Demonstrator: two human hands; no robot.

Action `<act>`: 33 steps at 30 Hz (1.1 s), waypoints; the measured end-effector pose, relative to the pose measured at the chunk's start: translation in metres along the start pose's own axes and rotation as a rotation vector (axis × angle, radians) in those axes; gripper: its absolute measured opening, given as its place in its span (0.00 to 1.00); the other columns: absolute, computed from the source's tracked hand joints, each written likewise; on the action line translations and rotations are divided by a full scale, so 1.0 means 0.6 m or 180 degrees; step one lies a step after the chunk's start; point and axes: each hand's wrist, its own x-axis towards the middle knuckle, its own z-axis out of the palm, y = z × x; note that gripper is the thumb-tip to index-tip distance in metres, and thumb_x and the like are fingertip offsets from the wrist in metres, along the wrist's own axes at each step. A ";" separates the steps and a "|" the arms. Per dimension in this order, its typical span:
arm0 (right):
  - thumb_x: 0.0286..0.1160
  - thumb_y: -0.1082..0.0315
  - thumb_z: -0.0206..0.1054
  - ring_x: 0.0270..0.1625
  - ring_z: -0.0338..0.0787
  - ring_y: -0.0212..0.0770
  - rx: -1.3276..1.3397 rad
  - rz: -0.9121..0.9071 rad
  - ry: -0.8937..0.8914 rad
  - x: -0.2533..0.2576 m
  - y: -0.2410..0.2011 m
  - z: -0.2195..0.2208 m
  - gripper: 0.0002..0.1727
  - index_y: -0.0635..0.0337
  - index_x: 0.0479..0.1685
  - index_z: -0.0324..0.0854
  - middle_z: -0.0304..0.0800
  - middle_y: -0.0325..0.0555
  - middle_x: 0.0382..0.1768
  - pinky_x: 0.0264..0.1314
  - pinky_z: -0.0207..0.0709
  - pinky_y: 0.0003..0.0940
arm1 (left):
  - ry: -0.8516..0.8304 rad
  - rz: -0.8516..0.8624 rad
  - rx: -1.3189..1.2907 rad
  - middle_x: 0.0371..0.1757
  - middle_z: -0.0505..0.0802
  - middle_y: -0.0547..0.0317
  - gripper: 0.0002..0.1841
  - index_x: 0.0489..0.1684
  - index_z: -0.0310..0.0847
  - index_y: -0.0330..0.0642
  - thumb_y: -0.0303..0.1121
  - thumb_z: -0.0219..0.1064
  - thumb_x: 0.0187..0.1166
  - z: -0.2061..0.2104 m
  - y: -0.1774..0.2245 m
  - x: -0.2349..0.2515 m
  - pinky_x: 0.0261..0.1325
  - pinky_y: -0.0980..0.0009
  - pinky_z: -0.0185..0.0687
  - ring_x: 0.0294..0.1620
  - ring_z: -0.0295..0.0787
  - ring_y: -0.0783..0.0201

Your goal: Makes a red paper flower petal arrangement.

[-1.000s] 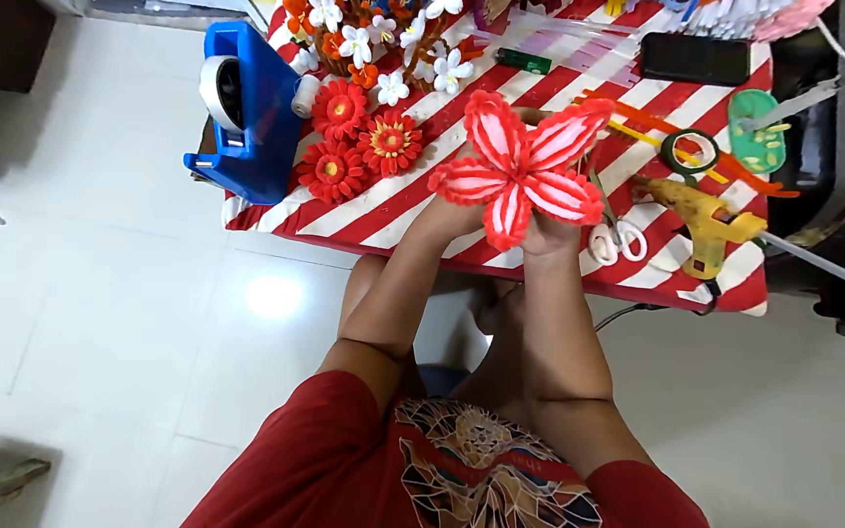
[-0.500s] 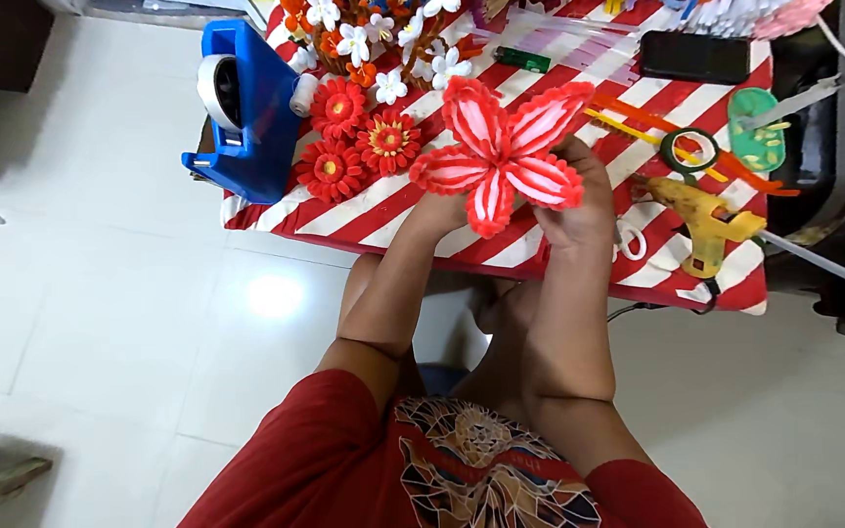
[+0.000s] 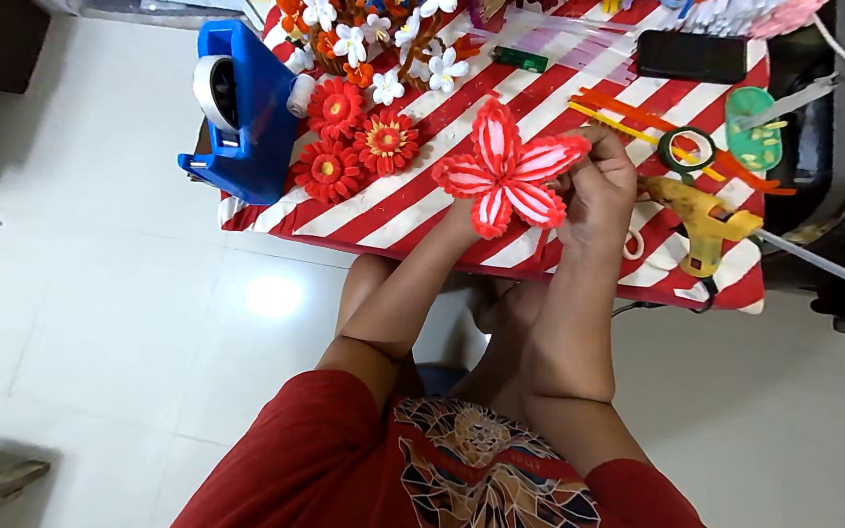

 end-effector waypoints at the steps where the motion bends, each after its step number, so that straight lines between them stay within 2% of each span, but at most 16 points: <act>1: 0.84 0.77 0.55 0.27 0.83 0.19 -0.0065 0.0003 0.0067 0.000 -0.002 0.000 0.12 0.52 0.46 0.82 0.89 0.25 0.30 0.31 0.80 0.15 | -0.0051 -0.0361 0.0009 0.45 0.93 0.48 0.15 0.50 0.85 0.22 0.25 0.73 0.71 -0.002 0.033 0.000 0.59 0.81 0.77 0.50 0.86 0.76; 2: 0.83 0.77 0.55 0.27 0.84 0.19 -0.0117 0.0007 0.0107 -0.001 -0.003 -0.002 0.11 0.52 0.46 0.83 0.89 0.25 0.31 0.31 0.80 0.16 | -0.0118 -0.0621 -0.0052 0.45 0.92 0.51 0.14 0.50 0.84 0.23 0.25 0.72 0.72 -0.004 0.055 0.000 0.59 0.85 0.76 0.49 0.85 0.80; 4: 0.83 0.77 0.58 0.30 0.88 0.21 -0.0169 -0.0014 0.0138 -0.001 -0.003 -0.009 0.11 0.52 0.46 0.82 0.90 0.26 0.32 0.35 0.85 0.18 | -0.0011 -0.0624 -0.0187 0.43 0.92 0.53 0.12 0.49 0.84 0.23 0.23 0.71 0.72 0.002 0.059 0.000 0.57 0.87 0.76 0.47 0.84 0.83; 8: 0.80 0.77 0.61 0.27 0.82 0.18 -0.0388 -0.0233 0.0356 0.002 -0.002 -0.020 0.09 0.50 0.43 0.81 0.87 0.22 0.29 0.31 0.78 0.15 | -0.0115 -0.0668 -0.0318 0.43 0.93 0.55 0.14 0.49 0.84 0.24 0.24 0.73 0.71 0.001 0.058 0.000 0.57 0.87 0.76 0.48 0.85 0.83; 10: 0.81 0.76 0.62 0.29 0.83 0.19 -0.0477 -0.0236 0.0442 0.002 -0.006 -0.024 0.08 0.49 0.43 0.80 0.86 0.22 0.30 0.34 0.80 0.16 | -0.0118 -0.0533 -0.0316 0.42 0.94 0.55 0.14 0.48 0.85 0.24 0.26 0.73 0.70 0.001 0.051 -0.001 0.56 0.87 0.77 0.47 0.86 0.83; 12: 0.82 0.75 0.62 0.29 0.84 0.21 -0.0461 -0.0186 0.0484 0.002 -0.009 -0.025 0.07 0.50 0.43 0.80 0.85 0.24 0.31 0.36 0.82 0.18 | -0.0157 -0.0676 -0.0143 0.42 0.92 0.53 0.13 0.48 0.85 0.23 0.24 0.72 0.71 0.000 0.054 -0.001 0.56 0.86 0.76 0.47 0.85 0.81; 15: 0.82 0.77 0.61 0.25 0.85 0.22 -0.0292 -0.0152 0.0445 0.002 -0.010 -0.023 0.08 0.52 0.48 0.79 0.88 0.27 0.31 0.30 0.82 0.17 | -0.0215 -0.0883 0.0171 0.45 0.92 0.47 0.13 0.50 0.84 0.21 0.23 0.71 0.73 -0.002 0.068 0.002 0.58 0.85 0.74 0.49 0.84 0.78; 19: 0.85 0.75 0.56 0.22 0.77 0.18 -0.0420 -0.0235 0.0438 0.002 -0.008 -0.019 0.08 0.51 0.45 0.79 0.83 0.23 0.27 0.24 0.72 0.13 | -0.0303 -0.0947 -0.0136 0.42 0.92 0.53 0.13 0.49 0.83 0.22 0.22 0.72 0.71 -0.008 0.071 -0.001 0.55 0.87 0.75 0.46 0.84 0.83; 21: 0.85 0.75 0.57 0.23 0.78 0.19 -0.0490 -0.0369 0.0520 0.002 -0.010 -0.020 0.09 0.48 0.43 0.78 0.81 0.21 0.26 0.28 0.76 0.15 | -0.0374 -0.1017 -0.0443 0.41 0.91 0.56 0.13 0.50 0.82 0.22 0.22 0.71 0.72 -0.011 0.069 -0.003 0.52 0.87 0.77 0.44 0.84 0.83; 23: 0.80 0.77 0.62 0.25 0.83 0.19 -0.0487 -0.0482 0.0592 0.002 -0.016 -0.024 0.10 0.48 0.42 0.78 0.86 0.22 0.28 0.31 0.81 0.17 | -0.0407 -0.1106 -0.0696 0.41 0.90 0.59 0.11 0.51 0.80 0.24 0.21 0.68 0.75 -0.011 0.066 -0.001 0.51 0.87 0.77 0.43 0.83 0.84; 25: 0.77 0.77 0.66 0.32 0.86 0.21 -0.0588 -0.0493 0.0255 -0.003 -0.027 -0.034 0.12 0.49 0.51 0.78 0.87 0.21 0.32 0.38 0.83 0.18 | -0.0355 -0.1141 -0.0929 0.42 0.91 0.62 0.11 0.53 0.80 0.28 0.21 0.67 0.76 -0.010 0.075 0.001 0.53 0.86 0.79 0.46 0.85 0.84; 27: 0.81 0.68 0.67 0.48 0.88 0.24 -0.0735 -0.0420 -0.0391 -0.009 -0.042 -0.047 0.14 0.51 0.62 0.78 0.89 0.24 0.45 0.55 0.84 0.25 | -0.0254 -0.1223 -0.1234 0.43 0.89 0.66 0.10 0.54 0.78 0.32 0.21 0.64 0.78 -0.007 0.085 0.005 0.54 0.85 0.80 0.47 0.85 0.85; 28: 0.83 0.60 0.66 0.52 0.88 0.23 -0.0887 -0.0386 -0.0649 -0.011 -0.046 -0.049 0.14 0.51 0.63 0.78 0.89 0.23 0.49 0.58 0.83 0.25 | -0.0238 -0.1187 -0.1265 0.43 0.89 0.66 0.10 0.54 0.77 0.32 0.21 0.64 0.78 -0.006 0.085 0.005 0.54 0.86 0.80 0.47 0.85 0.85; 30: 0.84 0.54 0.65 0.46 0.86 0.16 -0.1173 -0.0396 -0.0845 -0.015 -0.046 -0.042 0.11 0.50 0.51 0.82 0.87 0.18 0.43 0.51 0.82 0.18 | -0.0271 -0.0986 -0.1095 0.43 0.90 0.63 0.11 0.54 0.78 0.28 0.22 0.66 0.76 -0.006 0.081 0.008 0.55 0.86 0.79 0.47 0.84 0.85; 32: 0.85 0.58 0.63 0.37 0.82 0.10 -0.1410 -0.0351 -0.0777 -0.017 -0.041 -0.030 0.08 0.45 0.37 0.80 0.82 0.13 0.33 0.43 0.78 0.11 | -0.0343 -0.0900 -0.0889 0.42 0.90 0.62 0.11 0.52 0.79 0.26 0.22 0.67 0.75 -0.007 0.079 0.011 0.53 0.87 0.78 0.46 0.84 0.86; 33: 0.86 0.61 0.61 0.36 0.80 0.08 -0.1480 -0.0271 -0.0708 -0.017 -0.038 -0.025 0.11 0.43 0.31 0.79 0.81 0.12 0.30 0.42 0.75 0.11 | -0.0391 -0.0943 -0.0827 0.42 0.90 0.62 0.12 0.53 0.79 0.26 0.22 0.67 0.75 -0.008 0.081 0.011 0.53 0.87 0.78 0.46 0.84 0.85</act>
